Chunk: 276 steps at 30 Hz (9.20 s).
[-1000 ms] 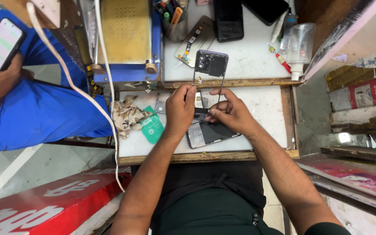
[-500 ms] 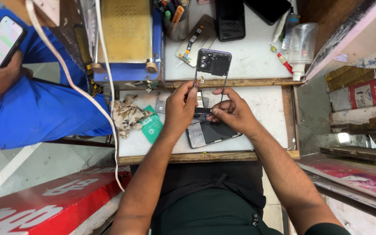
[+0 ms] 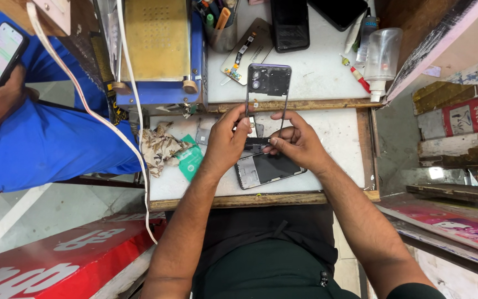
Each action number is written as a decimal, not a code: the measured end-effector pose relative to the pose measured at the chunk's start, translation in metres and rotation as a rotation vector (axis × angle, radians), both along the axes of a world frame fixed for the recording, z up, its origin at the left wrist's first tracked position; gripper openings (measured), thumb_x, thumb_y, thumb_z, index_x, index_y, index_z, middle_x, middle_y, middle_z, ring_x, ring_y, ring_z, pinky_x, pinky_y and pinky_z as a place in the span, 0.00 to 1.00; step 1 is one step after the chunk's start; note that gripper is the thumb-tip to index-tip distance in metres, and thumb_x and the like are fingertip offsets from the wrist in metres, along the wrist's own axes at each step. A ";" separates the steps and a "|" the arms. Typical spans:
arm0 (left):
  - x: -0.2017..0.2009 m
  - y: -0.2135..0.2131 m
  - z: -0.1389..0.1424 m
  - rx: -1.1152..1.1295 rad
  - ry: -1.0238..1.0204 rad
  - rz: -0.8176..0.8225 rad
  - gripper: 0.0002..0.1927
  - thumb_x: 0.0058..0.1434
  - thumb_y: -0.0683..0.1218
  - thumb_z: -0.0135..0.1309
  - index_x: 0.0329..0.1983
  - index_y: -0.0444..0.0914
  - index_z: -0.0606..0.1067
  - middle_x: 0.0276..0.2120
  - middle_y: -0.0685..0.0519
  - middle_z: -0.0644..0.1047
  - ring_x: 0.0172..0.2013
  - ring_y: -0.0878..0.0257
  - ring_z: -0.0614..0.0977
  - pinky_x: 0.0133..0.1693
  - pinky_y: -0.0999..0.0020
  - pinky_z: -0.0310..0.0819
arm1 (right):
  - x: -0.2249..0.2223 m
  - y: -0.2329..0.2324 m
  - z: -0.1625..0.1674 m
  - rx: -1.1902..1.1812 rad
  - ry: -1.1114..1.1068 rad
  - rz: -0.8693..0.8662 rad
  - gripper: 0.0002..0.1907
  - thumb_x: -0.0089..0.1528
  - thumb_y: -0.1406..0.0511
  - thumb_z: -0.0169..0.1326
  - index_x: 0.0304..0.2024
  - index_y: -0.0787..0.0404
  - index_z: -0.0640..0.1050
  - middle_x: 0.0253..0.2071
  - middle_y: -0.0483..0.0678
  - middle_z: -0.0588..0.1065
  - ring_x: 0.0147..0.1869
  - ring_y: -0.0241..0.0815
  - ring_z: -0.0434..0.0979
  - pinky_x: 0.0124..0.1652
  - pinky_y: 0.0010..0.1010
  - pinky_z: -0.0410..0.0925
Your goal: The person cleans a smartphone screen with a cloth, then uses a metal spudger to pry and separate the screen assembly from the phone frame. The person continues to work on the internal components of the phone.
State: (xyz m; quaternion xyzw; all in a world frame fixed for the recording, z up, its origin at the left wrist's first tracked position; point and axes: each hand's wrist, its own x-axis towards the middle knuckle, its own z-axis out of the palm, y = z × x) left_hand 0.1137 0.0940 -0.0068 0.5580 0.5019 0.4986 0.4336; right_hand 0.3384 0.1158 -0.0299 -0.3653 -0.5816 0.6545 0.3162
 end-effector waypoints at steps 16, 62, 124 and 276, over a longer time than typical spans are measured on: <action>0.001 0.002 0.005 0.123 0.105 0.048 0.12 0.72 0.44 0.46 0.53 0.36 0.75 0.38 0.48 0.81 0.36 0.61 0.83 0.34 0.66 0.77 | 0.002 0.000 -0.003 0.022 0.019 -0.012 0.25 0.68 0.73 0.52 0.65 0.61 0.61 0.37 0.54 0.81 0.45 0.45 0.86 0.43 0.29 0.79; 0.037 0.006 -0.022 -0.008 -0.131 0.153 0.13 0.75 0.42 0.49 0.58 0.34 0.78 0.36 0.51 0.81 0.33 0.68 0.82 0.37 0.74 0.78 | -0.001 0.006 -0.007 0.040 0.158 -0.249 0.26 0.69 0.73 0.51 0.66 0.60 0.57 0.40 0.57 0.80 0.48 0.48 0.85 0.45 0.31 0.80; 0.057 0.007 -0.024 0.067 -0.020 0.206 0.10 0.74 0.44 0.50 0.49 0.32 0.77 0.34 0.50 0.80 0.33 0.65 0.81 0.35 0.71 0.76 | -0.007 0.003 -0.012 -0.093 0.169 -0.183 0.10 0.68 0.70 0.53 0.51 0.66 0.73 0.44 0.55 0.81 0.49 0.41 0.84 0.47 0.34 0.79; 0.031 0.009 -0.035 -0.088 -0.359 -0.175 0.18 0.74 0.43 0.48 0.65 0.34 0.65 0.41 0.51 0.82 0.33 0.71 0.79 0.33 0.76 0.74 | 0.007 0.009 0.002 0.085 -0.070 -0.126 0.11 0.69 0.69 0.50 0.54 0.62 0.69 0.36 0.50 0.81 0.40 0.32 0.82 0.32 0.18 0.69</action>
